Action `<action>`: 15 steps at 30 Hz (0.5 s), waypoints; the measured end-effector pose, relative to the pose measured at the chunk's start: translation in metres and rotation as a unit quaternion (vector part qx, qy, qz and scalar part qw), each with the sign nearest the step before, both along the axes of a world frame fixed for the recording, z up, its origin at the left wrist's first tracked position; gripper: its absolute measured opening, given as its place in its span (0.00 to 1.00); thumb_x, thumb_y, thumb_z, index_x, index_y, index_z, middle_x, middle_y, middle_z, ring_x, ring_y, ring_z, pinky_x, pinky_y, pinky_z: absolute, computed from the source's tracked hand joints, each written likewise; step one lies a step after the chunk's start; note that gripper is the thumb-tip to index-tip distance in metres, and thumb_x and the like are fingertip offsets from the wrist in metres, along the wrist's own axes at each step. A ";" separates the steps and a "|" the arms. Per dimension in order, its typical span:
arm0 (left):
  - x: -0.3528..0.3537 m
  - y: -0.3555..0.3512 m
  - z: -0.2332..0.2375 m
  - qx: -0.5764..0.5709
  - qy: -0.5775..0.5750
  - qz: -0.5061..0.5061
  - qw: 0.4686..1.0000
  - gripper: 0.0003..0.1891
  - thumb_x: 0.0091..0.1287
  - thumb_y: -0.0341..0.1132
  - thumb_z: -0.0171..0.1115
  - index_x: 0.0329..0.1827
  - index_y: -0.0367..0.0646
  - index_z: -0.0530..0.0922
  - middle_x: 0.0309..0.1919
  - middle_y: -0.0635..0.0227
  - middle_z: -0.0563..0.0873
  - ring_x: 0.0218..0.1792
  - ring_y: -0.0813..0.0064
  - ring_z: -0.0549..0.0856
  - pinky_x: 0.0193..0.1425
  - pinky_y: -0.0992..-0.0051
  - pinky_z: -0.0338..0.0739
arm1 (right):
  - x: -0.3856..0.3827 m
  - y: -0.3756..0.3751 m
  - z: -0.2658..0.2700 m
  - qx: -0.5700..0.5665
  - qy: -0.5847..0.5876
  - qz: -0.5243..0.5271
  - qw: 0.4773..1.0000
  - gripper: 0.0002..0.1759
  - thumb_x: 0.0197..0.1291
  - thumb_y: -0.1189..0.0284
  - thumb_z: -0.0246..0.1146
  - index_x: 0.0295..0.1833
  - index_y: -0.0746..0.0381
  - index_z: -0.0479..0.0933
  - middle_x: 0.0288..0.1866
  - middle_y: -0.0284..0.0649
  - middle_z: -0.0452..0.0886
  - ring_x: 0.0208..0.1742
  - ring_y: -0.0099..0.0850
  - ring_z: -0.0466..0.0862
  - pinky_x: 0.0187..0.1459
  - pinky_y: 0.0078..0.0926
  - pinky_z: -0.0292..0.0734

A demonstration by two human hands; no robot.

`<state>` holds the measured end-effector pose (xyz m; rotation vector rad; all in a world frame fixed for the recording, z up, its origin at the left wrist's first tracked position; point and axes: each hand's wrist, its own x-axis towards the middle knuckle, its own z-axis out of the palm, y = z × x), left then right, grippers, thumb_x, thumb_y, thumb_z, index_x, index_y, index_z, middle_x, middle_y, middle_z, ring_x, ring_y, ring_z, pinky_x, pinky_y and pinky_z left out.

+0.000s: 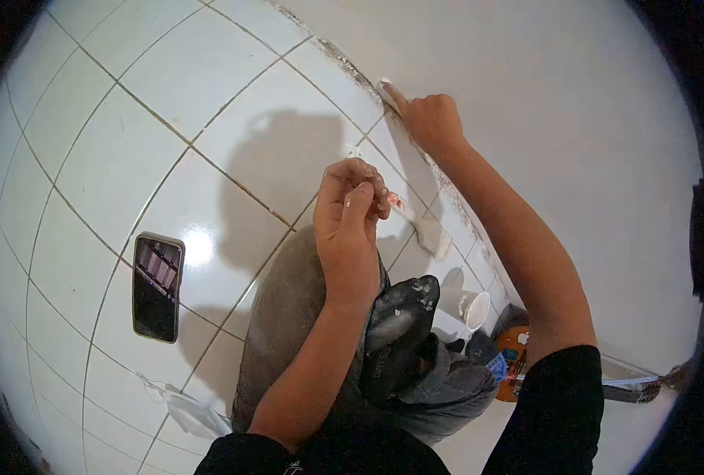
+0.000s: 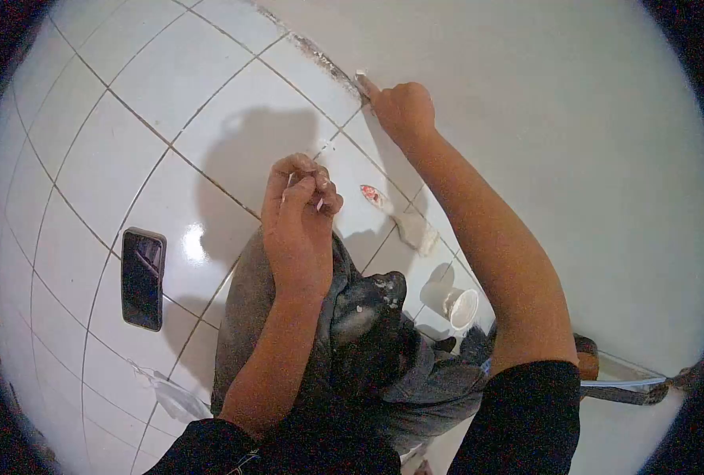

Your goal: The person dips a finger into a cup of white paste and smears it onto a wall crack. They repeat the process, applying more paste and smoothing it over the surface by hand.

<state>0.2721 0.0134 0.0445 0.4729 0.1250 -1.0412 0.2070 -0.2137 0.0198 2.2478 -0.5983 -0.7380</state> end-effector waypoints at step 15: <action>0.002 0.001 0.004 0.015 0.009 -0.002 1.000 0.06 0.70 0.26 0.51 0.47 0.41 0.73 0.35 0.70 0.75 0.35 0.81 0.73 0.41 0.79 0.70 | 0.008 0.008 0.020 0.003 0.016 -0.006 1.000 0.41 0.59 0.70 0.61 0.79 0.48 0.58 0.21 0.30 0.81 0.21 0.28 0.82 0.20 0.28 0.71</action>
